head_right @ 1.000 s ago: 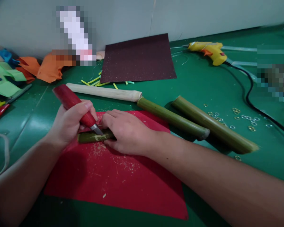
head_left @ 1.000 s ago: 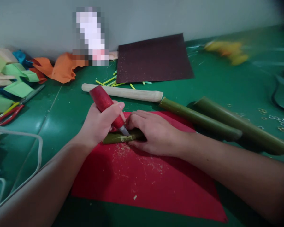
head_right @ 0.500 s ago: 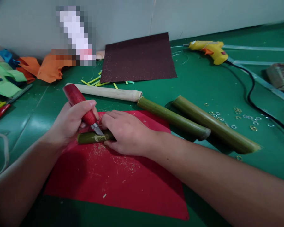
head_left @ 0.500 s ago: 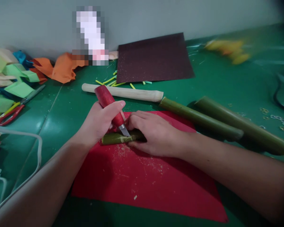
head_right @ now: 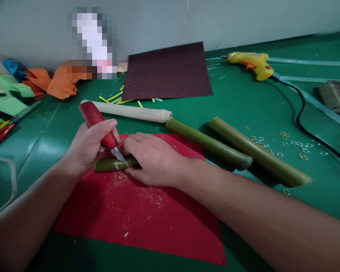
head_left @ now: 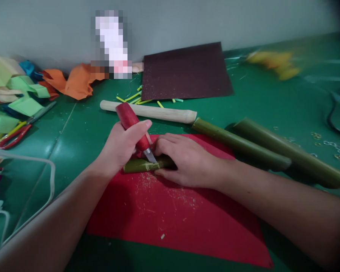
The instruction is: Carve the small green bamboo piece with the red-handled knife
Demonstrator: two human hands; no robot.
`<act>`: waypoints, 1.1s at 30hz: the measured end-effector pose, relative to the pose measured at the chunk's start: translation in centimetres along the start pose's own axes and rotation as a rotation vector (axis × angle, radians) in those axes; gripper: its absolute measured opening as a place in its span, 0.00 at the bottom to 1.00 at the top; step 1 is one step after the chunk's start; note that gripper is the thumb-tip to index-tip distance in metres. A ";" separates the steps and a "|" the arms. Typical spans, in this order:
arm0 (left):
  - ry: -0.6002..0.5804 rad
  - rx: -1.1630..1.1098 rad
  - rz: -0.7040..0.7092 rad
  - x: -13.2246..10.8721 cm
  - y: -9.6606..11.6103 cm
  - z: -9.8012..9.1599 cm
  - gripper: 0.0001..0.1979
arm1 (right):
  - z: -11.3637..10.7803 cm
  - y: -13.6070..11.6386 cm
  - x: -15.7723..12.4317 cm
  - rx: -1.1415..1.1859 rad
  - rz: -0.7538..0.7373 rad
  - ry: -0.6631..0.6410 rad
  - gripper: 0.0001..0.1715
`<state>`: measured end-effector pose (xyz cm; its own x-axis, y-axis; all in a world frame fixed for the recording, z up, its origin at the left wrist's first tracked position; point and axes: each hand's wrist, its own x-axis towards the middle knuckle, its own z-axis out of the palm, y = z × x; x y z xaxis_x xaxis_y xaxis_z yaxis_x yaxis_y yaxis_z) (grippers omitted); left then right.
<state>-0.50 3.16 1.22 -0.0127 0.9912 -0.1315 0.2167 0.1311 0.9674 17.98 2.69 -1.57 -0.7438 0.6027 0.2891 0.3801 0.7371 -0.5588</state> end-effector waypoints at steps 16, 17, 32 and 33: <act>0.366 0.019 0.596 -2.1 -0.4 -0.8 0.12 | -0.5 -0.4 0.1 -0.012 0.038 -0.001 0.09; 0.325 0.030 0.552 -2.1 -0.4 -0.7 0.12 | -0.5 -0.3 0.1 -0.019 0.032 0.009 0.10; 0.406 -0.018 0.716 -1.8 -1.8 -1.1 0.17 | -0.3 -0.5 0.0 -0.050 0.100 0.042 0.11; 0.366 0.012 0.720 -2.0 -2.0 -1.1 0.17 | -0.3 -0.5 0.0 -0.050 0.097 0.048 0.10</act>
<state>-1.94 0.98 -0.20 -0.1847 0.7751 0.6043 0.3040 -0.5396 0.7851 18.01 2.42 -1.04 -0.6751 0.6853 0.2731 0.4773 0.6880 -0.5466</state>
